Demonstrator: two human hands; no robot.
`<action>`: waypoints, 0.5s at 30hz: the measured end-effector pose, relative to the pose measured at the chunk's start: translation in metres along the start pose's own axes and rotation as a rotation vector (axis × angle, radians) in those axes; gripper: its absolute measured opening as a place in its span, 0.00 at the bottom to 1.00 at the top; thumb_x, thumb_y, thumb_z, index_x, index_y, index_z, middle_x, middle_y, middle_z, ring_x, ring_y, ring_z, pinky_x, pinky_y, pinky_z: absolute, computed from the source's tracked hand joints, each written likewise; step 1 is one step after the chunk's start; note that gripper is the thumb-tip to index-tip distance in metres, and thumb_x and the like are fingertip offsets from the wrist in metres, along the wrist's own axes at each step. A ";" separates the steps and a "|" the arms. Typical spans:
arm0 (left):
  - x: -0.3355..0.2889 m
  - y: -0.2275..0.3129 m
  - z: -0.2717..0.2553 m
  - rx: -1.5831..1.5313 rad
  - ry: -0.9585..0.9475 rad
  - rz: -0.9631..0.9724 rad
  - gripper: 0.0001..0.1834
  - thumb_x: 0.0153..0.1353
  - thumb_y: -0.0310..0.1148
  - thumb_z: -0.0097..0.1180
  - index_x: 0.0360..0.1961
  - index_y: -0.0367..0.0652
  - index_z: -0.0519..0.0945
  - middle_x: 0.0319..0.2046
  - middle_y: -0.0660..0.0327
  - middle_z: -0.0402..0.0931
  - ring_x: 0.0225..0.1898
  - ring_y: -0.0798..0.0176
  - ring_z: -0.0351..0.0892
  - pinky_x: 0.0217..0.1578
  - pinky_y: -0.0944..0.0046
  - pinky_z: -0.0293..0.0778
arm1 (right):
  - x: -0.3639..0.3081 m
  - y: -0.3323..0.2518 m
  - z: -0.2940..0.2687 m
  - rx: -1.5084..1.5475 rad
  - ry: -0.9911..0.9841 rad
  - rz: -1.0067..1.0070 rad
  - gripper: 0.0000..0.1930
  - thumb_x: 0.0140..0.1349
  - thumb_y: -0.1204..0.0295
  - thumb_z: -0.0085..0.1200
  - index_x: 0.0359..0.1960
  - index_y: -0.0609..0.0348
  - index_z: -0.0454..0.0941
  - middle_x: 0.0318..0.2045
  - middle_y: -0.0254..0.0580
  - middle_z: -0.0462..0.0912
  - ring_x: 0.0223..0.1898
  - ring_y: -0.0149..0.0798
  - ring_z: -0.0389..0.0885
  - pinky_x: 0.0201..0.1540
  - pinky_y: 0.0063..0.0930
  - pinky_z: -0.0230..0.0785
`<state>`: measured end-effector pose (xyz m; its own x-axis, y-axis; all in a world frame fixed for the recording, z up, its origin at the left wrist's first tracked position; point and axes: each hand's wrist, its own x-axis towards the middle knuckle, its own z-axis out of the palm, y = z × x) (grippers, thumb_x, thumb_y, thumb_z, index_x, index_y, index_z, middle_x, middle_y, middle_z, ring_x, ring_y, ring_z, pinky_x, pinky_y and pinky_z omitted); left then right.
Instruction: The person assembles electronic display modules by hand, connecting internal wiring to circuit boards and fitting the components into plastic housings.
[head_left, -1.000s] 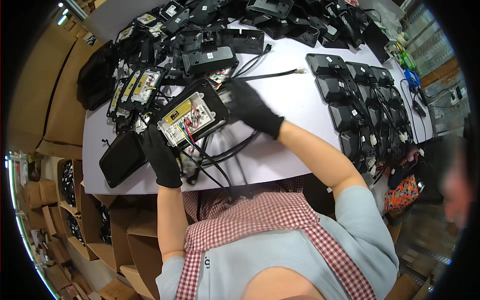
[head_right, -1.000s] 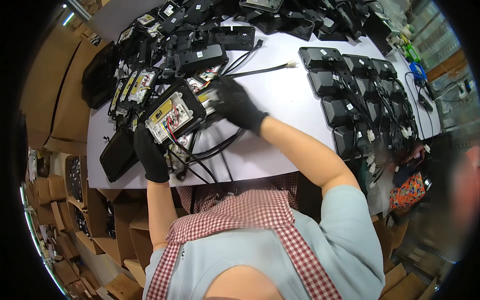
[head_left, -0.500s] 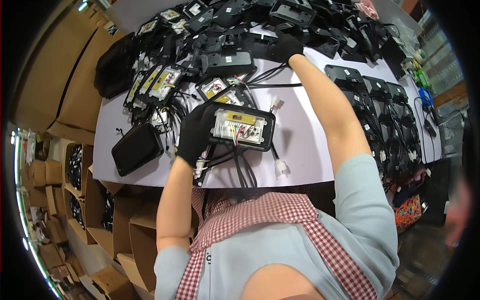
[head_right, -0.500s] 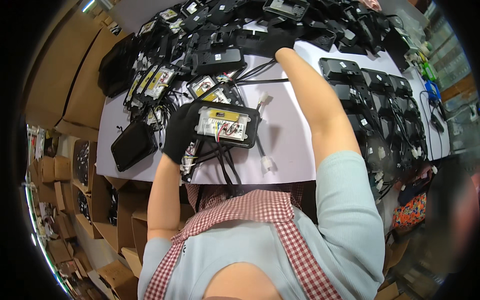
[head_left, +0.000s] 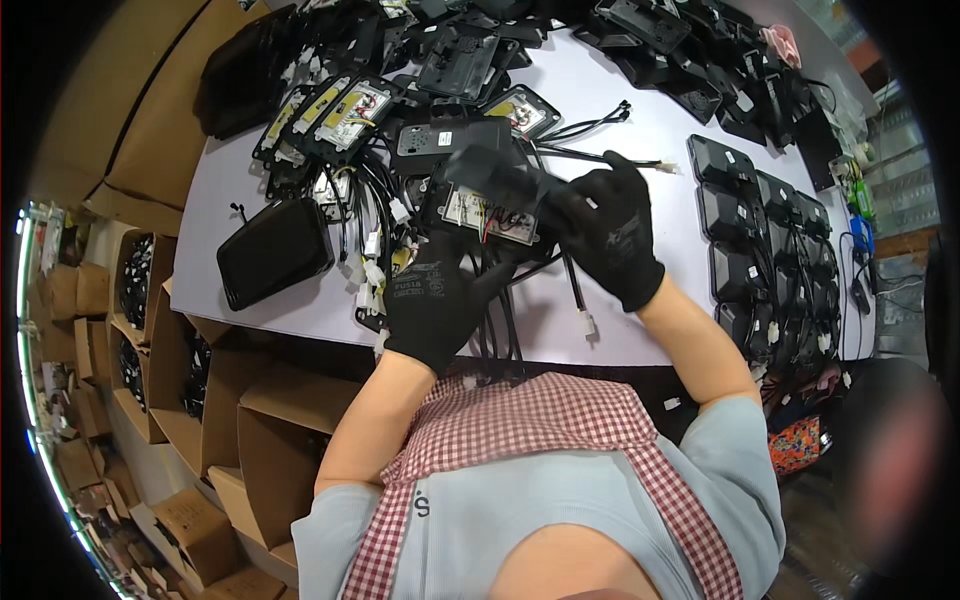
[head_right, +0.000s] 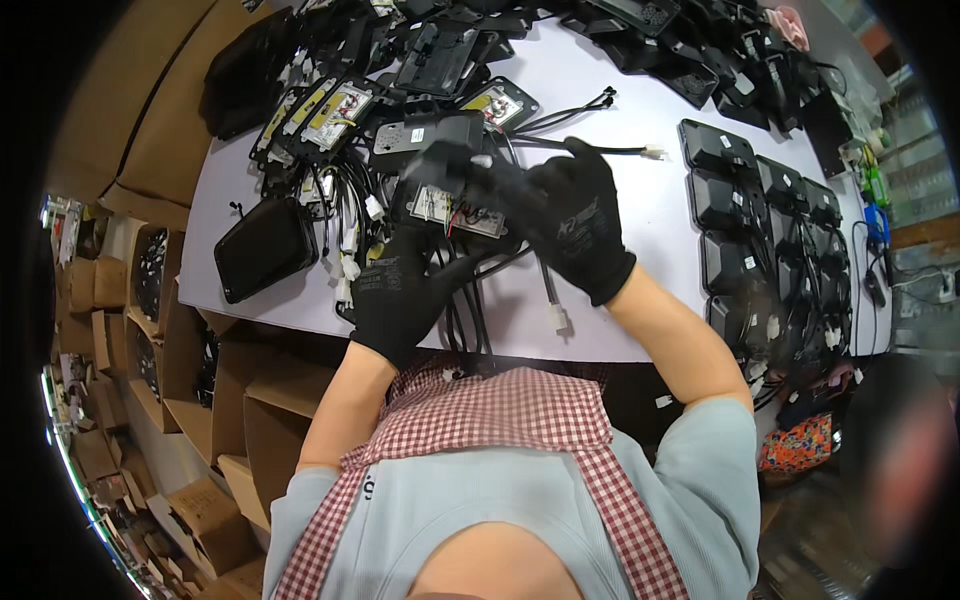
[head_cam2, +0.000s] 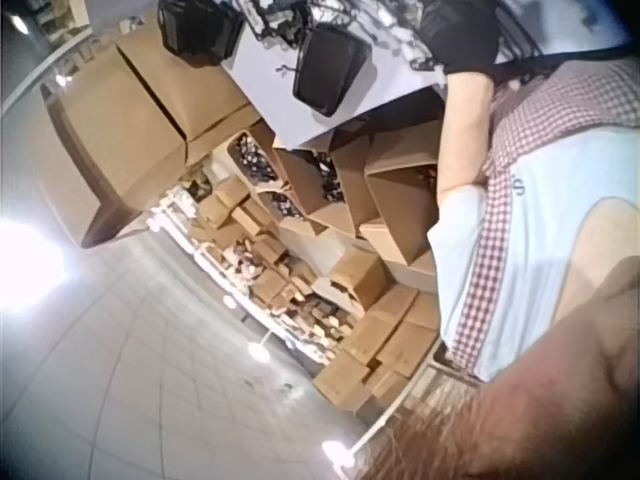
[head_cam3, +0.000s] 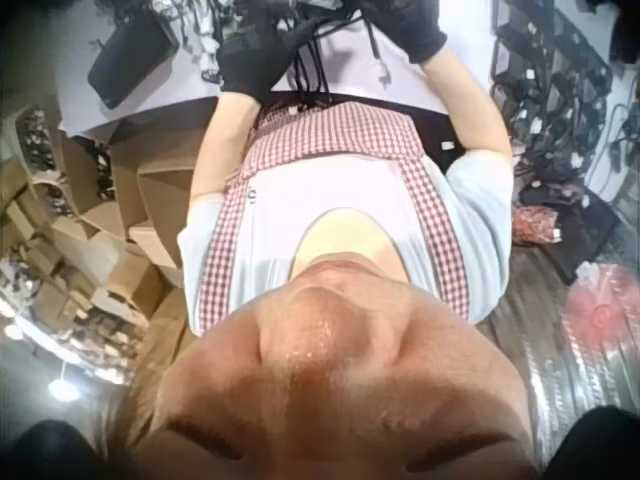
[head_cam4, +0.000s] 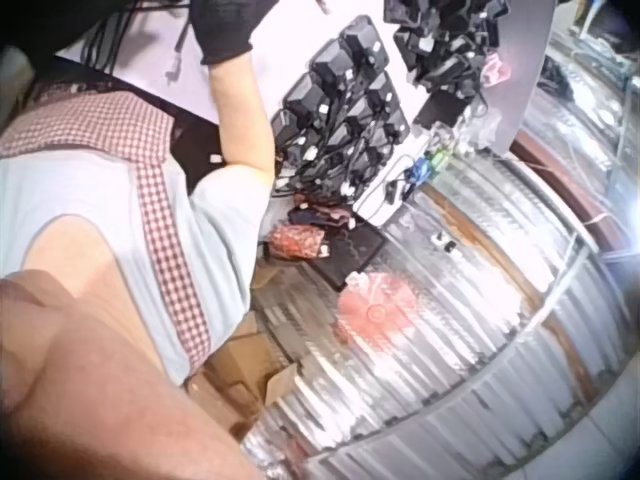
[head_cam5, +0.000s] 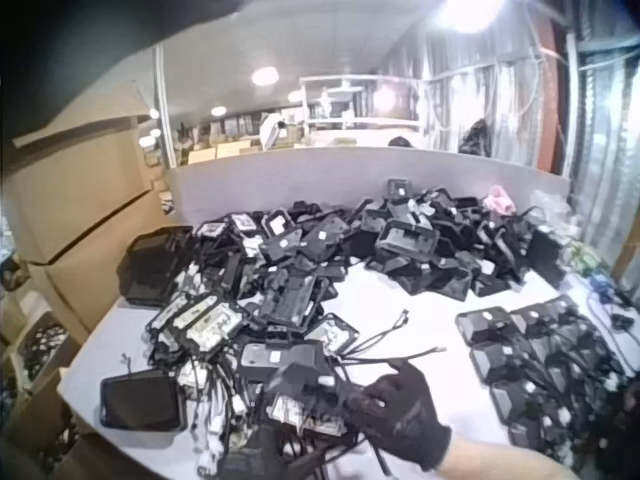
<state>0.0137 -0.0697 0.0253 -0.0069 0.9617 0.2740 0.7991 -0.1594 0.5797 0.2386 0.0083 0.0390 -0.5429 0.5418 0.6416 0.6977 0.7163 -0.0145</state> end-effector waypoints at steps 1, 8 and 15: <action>-0.002 -0.005 0.005 -0.002 0.005 -0.009 0.18 0.56 0.48 0.68 0.34 0.45 0.79 0.28 0.59 0.78 0.28 0.56 0.81 0.24 0.55 0.74 | -0.001 -0.004 -0.002 0.095 -0.159 0.026 0.23 0.42 0.61 0.73 0.41 0.50 0.79 0.40 0.39 0.77 0.48 0.44 0.75 0.64 0.51 0.61; 0.003 -0.001 0.005 0.333 0.088 0.285 0.15 0.60 0.44 0.63 0.34 0.43 0.78 0.24 0.55 0.80 0.26 0.51 0.82 0.25 0.54 0.75 | 0.001 -0.001 0.015 0.518 -0.301 0.180 0.45 0.43 0.52 0.74 0.64 0.49 0.69 0.66 0.53 0.64 0.66 0.59 0.63 0.68 0.51 0.60; -0.001 -0.015 0.009 0.154 -0.042 0.115 0.10 0.62 0.38 0.59 0.37 0.43 0.78 0.27 0.53 0.81 0.29 0.48 0.82 0.28 0.53 0.75 | 0.017 -0.005 0.024 0.520 -0.308 0.128 0.33 0.52 0.60 0.69 0.61 0.54 0.73 0.49 0.54 0.80 0.45 0.51 0.82 0.45 0.40 0.76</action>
<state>0.0071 -0.0663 0.0090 0.1124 0.9480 0.2977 0.8757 -0.2360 0.4212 0.2152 0.0242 0.0314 -0.6339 0.6842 0.3606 0.4888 0.7157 -0.4989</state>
